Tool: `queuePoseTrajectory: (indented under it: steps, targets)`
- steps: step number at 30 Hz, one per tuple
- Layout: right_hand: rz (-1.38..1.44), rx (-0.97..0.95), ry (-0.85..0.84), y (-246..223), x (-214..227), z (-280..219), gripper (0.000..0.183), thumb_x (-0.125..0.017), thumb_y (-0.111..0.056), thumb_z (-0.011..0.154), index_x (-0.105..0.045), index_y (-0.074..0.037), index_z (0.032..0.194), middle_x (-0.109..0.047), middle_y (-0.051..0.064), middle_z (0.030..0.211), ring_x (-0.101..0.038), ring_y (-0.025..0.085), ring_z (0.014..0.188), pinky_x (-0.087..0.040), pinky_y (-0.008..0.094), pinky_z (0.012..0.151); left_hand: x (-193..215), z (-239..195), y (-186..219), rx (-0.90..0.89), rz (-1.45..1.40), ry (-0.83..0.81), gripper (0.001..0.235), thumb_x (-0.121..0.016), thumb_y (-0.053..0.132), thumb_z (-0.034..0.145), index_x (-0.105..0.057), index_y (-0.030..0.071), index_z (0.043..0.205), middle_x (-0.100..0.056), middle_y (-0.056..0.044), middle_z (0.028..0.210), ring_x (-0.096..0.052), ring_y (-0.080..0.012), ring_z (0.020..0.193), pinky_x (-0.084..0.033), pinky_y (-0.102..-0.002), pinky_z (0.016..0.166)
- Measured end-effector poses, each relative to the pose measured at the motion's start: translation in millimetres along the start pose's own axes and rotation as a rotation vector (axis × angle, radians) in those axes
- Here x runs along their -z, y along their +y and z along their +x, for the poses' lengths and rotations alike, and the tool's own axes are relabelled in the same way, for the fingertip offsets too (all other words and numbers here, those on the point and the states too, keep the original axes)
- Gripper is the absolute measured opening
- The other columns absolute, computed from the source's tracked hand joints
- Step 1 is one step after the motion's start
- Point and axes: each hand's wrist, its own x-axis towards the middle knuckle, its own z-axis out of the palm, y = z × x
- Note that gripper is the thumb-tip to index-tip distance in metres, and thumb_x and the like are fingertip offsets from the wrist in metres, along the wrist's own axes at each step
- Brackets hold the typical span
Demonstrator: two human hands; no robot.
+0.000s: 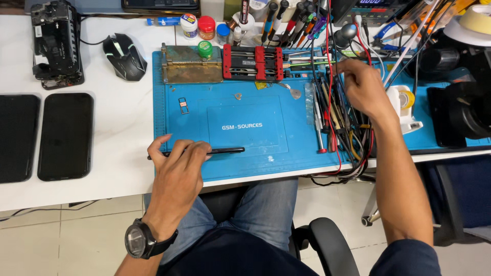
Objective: The person removes a SIM card from a smartphone, then uses a screwdriver to remove screws from the bottom of the device. They lift the back cover to expose the internal components.
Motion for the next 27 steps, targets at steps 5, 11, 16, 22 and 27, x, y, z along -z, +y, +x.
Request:
queuePoseTrajectory:
  steps: [5,11,16,22,27]
  targets:
    - [-0.322,-0.094,-0.16,-36,2,-5,0.022,-0.071,-0.029,0.107,-0.081,-0.01,0.107,-0.083,0.018,0.096,-0.076,0.053,0.103,-0.041,0.058,0.103,-5,6,11,-0.002,0.005,0.007,0.01,-0.072,0.004,0.106,-0.067,0.007,0.114,-0.069,-0.007,0.088,-0.069,-0.0245,0.096,-0.033,-0.065,0.114]
    - [-0.628,-0.18,-0.21,38,-50,13,0.022,-0.071,-0.033,0.102,-0.087,-0.021,0.111,-0.084,0.011,0.098,-0.082,0.042,0.102,-0.051,0.055,0.09,-22,3,17,0.0,0.043,0.086,0.014,-0.077,0.013,0.105,-0.065,0.007,0.111,-0.065,-0.007,0.096,-0.066,-0.0266,0.099,-0.033,-0.066,0.112]
    - [-0.544,-0.312,-0.12,-40,-12,-13,0.034,-0.076,-0.047,0.1,-0.088,-0.018,0.111,-0.082,0.025,0.101,-0.079,0.053,0.101,-0.061,0.062,0.084,-22,-1,19,-0.013,0.117,0.133,0.018,-0.081,0.011,0.102,-0.064,0.008,0.109,-0.052,-0.006,0.098,-0.061,-0.0285,0.099,-0.039,-0.067,0.108]
    - [0.724,-0.344,0.328,-12,13,-43,0.018,-0.065,0.006,0.114,-0.06,-0.01,0.122,-0.078,0.016,0.105,-0.083,0.022,0.091,-0.073,0.034,0.085,-22,-7,18,0.039,0.147,0.041,0.019,-0.086,0.017,0.108,-0.068,0.015,0.113,-0.061,-0.007,0.115,-0.066,-0.0285,0.111,-0.039,-0.063,0.115]
    - [0.724,-0.258,0.841,-4,29,-81,0.019,-0.072,-0.033,0.122,-0.07,-0.016,0.115,-0.071,0.001,0.111,-0.066,0.009,0.097,-0.055,0.027,0.085,-22,-8,17,0.024,0.118,0.04,0.022,-0.086,0.007,0.105,-0.066,0.014,0.107,-0.061,-0.005,0.111,-0.065,-0.0272,0.107,-0.04,-0.062,0.114]
